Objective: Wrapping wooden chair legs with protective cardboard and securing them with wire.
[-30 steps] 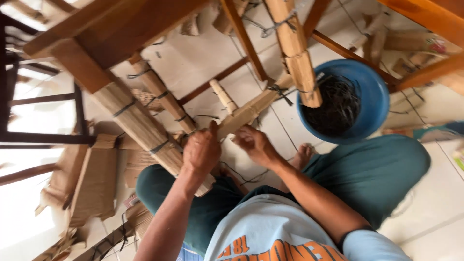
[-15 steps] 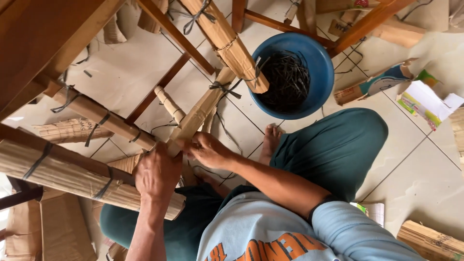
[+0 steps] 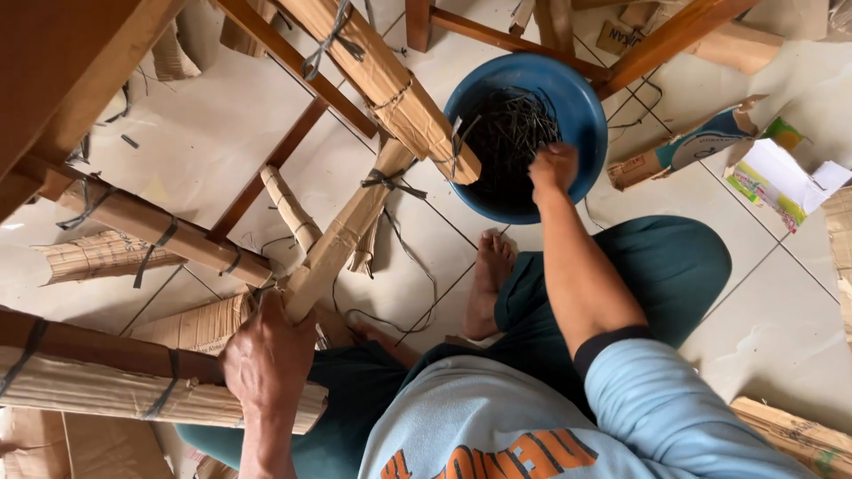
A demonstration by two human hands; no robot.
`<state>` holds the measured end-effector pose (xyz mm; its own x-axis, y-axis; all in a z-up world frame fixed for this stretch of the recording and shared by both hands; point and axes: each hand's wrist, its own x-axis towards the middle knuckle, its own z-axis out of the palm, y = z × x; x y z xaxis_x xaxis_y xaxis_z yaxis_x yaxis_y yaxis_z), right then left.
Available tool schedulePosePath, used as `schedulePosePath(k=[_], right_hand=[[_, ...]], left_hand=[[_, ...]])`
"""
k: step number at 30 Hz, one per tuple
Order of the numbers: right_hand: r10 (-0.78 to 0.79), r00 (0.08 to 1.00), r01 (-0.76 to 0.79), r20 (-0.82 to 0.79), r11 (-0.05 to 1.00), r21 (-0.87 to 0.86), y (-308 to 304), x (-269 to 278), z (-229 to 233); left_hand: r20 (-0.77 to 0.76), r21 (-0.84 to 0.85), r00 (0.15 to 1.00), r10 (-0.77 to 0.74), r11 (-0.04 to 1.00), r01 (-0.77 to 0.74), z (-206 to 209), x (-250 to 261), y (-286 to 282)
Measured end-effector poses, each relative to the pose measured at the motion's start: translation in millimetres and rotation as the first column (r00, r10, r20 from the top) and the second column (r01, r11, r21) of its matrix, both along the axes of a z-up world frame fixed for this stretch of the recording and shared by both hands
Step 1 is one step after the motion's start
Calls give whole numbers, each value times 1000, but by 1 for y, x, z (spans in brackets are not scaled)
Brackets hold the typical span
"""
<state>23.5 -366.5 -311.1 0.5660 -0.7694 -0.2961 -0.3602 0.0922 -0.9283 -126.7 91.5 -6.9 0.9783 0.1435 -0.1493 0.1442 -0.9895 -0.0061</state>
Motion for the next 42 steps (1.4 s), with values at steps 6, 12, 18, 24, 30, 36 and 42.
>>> schedulePosePath(k=[6,12,18,24,30,36,42], right_hand=[[90,955,-11,-281,962,272,5,4,-13],[-88,994,107,-62,850,515,-2,8,-61],[319,946,-315,65,846,431,38,10,93],[405,909,-412,96,843,346,32,12,152],[416,886,-454,-206,869,-196,-9,14,88],[238,963,-248,-126,966,-73,-13,18,103],[345,939,-344,22,939,-21,-15,30,75]], left_hand=[[45,33,999,8,999,-10,-2,0,-2],[27,14,1000,9,1000,-10,-1,0,-1],[45,-15,999,30,999,-29,2,1,-3],[-30,-28,998,64,998,-64,3,1,-1],[14,-24,999,29,999,-28,1,0,0],[-32,-106,999,41,993,-44,20,2,-5],[11,-6,1000,27,1000,-27,2,2,-1]])
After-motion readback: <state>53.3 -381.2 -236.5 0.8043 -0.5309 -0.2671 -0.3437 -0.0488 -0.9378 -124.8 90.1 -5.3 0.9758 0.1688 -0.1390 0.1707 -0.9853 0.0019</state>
